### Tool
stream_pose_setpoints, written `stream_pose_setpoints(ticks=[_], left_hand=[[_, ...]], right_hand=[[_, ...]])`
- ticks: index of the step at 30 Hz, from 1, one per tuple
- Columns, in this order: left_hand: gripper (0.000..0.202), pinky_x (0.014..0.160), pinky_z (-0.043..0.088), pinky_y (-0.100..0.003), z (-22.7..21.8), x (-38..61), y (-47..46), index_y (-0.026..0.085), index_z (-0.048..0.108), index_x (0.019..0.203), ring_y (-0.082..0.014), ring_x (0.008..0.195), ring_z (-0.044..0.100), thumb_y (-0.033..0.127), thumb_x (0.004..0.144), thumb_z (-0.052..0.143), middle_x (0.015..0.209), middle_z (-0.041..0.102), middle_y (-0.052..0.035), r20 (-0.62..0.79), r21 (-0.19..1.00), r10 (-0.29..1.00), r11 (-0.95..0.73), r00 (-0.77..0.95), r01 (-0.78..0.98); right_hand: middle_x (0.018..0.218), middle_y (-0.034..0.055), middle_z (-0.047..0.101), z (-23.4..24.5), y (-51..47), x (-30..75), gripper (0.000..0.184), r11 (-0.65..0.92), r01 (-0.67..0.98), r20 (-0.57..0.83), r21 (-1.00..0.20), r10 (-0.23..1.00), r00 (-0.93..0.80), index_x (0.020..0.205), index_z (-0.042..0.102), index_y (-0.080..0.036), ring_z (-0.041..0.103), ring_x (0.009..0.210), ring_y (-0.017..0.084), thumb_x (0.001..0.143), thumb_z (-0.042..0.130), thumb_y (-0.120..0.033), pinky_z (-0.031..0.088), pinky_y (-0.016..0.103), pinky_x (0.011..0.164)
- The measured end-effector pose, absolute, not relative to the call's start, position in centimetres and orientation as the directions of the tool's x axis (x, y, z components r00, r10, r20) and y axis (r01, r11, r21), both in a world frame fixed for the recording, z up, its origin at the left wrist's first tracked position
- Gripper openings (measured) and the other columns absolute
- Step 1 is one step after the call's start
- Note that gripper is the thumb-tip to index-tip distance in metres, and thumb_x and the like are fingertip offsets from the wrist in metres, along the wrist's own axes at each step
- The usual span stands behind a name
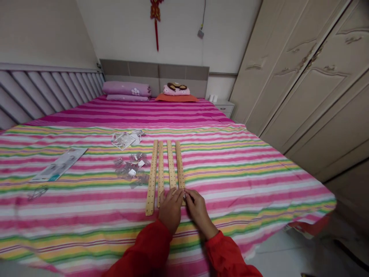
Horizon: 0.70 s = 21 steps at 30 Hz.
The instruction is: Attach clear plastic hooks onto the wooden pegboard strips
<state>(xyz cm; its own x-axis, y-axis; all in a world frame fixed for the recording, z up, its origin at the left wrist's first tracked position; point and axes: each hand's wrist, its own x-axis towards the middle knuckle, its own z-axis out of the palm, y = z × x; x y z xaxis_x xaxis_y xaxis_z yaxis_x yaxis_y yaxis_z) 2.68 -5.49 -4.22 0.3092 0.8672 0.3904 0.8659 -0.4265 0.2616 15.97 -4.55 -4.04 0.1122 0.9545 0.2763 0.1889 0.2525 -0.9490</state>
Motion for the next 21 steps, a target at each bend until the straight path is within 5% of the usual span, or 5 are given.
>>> stream_pose_setpoints(ticks=[3,6,12,16,21], left_hand=[[0.051,0.101,0.034,-0.053,-3.7,2.1,-5.5,0.024,0.055,0.128,-0.0269,0.124,0.048,0.008,0.082,0.040,0.129,0.060,-0.0077,0.358,0.355,0.868,-0.467,0.344,0.810],[0.046,0.102,0.039,-0.046,-2.6,0.5,-5.0,0.021,0.053,0.130,-0.0229,0.123,0.049,0.016,0.086,0.040,0.129,0.059,-0.0097,0.427,0.467,0.846,-0.509,0.320,0.723],[0.029,0.089,0.049,-0.038,-0.4,-8.1,-1.4,0.018,0.066,0.103,-0.0211,0.101,0.061,0.026,0.084,0.047,0.105,0.069,-0.0094,0.516,0.630,0.854,-0.324,-0.069,0.706],[0.024,0.080,0.050,-0.038,-0.6,-13.8,1.1,0.017,0.069,0.090,-0.0221,0.086,0.063,0.025,0.076,0.051,0.088,0.069,-0.0081,0.543,0.576,0.827,-0.245,-0.142,0.780],[0.021,0.076,0.047,-0.036,-0.9,-15.4,2.6,0.019,0.071,0.082,-0.0228,0.081,0.060,0.020,0.074,0.052,0.080,0.067,-0.0075,0.506,0.371,0.862,-0.240,0.021,0.897]], right_hand=[[0.082,0.0057,0.072,-4.0,-4.5,16.4,0.030,0.146,0.003,0.145,-0.989,0.984,0.102,0.095,0.074,-0.023,0.065,0.071,0.020,0.074,0.067,-0.042,0.052,0.033,0.067],[0.056,-0.0011,0.063,-4.2,-4.6,16.6,0.051,-0.026,-0.134,-0.033,-0.991,0.998,0.052,0.112,0.068,-0.019,0.051,0.042,0.013,0.071,0.069,-0.049,0.041,0.026,0.042],[0.054,-0.0029,0.058,-4.8,-4.6,16.4,0.056,-0.063,-0.252,-0.100,-0.966,0.986,0.136,0.104,0.067,-0.015,0.045,0.036,0.009,0.064,0.073,-0.054,0.033,0.023,0.037],[0.054,-0.0033,0.056,-4.7,-4.6,16.2,0.049,-0.038,-0.249,-0.083,-0.968,0.982,0.170,0.089,0.069,-0.016,0.043,0.035,0.009,0.062,0.074,-0.056,0.033,0.023,0.036],[0.053,-0.0033,0.055,-4.5,-4.7,16.2,0.047,-0.037,-0.229,-0.076,-0.973,0.984,0.163,0.084,0.069,-0.016,0.044,0.036,0.009,0.062,0.073,-0.057,0.034,0.023,0.036]])
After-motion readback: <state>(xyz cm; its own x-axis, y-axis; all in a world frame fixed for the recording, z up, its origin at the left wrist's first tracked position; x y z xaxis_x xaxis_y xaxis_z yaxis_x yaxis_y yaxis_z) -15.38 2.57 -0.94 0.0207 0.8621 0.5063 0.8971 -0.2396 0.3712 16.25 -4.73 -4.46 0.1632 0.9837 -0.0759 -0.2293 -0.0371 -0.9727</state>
